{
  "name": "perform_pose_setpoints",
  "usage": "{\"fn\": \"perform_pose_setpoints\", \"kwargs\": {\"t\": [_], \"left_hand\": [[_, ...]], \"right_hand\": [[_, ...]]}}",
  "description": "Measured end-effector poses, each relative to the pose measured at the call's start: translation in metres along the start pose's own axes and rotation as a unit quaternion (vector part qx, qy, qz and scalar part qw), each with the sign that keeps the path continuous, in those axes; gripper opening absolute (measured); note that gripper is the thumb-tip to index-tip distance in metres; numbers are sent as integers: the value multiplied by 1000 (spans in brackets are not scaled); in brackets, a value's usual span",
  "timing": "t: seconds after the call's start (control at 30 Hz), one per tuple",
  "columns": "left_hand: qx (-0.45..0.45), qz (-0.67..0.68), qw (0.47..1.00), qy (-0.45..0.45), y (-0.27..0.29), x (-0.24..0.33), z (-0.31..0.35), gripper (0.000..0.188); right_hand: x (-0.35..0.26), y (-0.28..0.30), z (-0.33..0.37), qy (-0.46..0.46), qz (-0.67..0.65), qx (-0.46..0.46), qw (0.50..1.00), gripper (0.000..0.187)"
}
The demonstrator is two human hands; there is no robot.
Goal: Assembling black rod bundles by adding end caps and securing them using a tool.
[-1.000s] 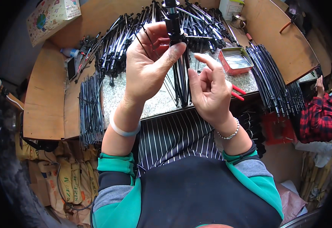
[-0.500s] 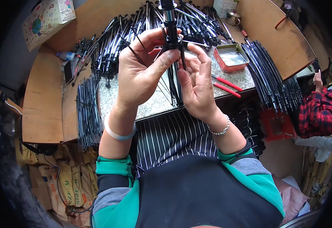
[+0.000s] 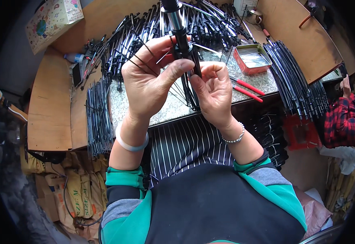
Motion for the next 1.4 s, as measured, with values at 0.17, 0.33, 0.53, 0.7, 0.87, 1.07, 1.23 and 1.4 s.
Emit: {"fn": "perform_pose_setpoints", "kwargs": {"t": [0.17, 0.33, 0.53, 0.7, 0.87, 1.07, 1.23, 1.4], "left_hand": [[-32, 38, 999, -11, -4, 5, -1, 29], [-65, 46, 997, -14, -11, 5, -4, 27], [-83, 33, 996, -3, -14, 4, -3, 27], [-105, 60, 993, 4, -18, 4, -1, 27], [-78, -11, 995, -58, -20, 12, 4, 29], [-83, 34, 996, -19, -22, 7, 2, 29], [-138, 87, 986, 24, -26, 3, -5, 28], [-118, 24, 992, -26, -21, 7, -2, 29]], "right_hand": [[2, 14, -5, -32, -98, 11, 995, 17], [7, 12, -8, -90, -134, -47, 986, 17], [1, 8, -11, -108, -166, -76, 977, 23], [2, 3, -11, -80, -166, -143, 972, 25], [-18, 1, -1, 77, 62, -129, 987, 37], [-39, -2, 11, 221, 203, -85, 950, 38], [-29, 3, 5, 171, 141, -118, 968, 40], [-35, -5, 9, 202, 148, -116, 961, 41]]}}
Point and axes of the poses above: each hand's wrist, its own z-axis away from the middle knuckle, its own y-axis out of the back of the hand, x = y × z, the point moved 10 cm from there along -z, towards the middle knuckle, and after that the axes turned 8 degrees about -z, right-handed, at the moved point
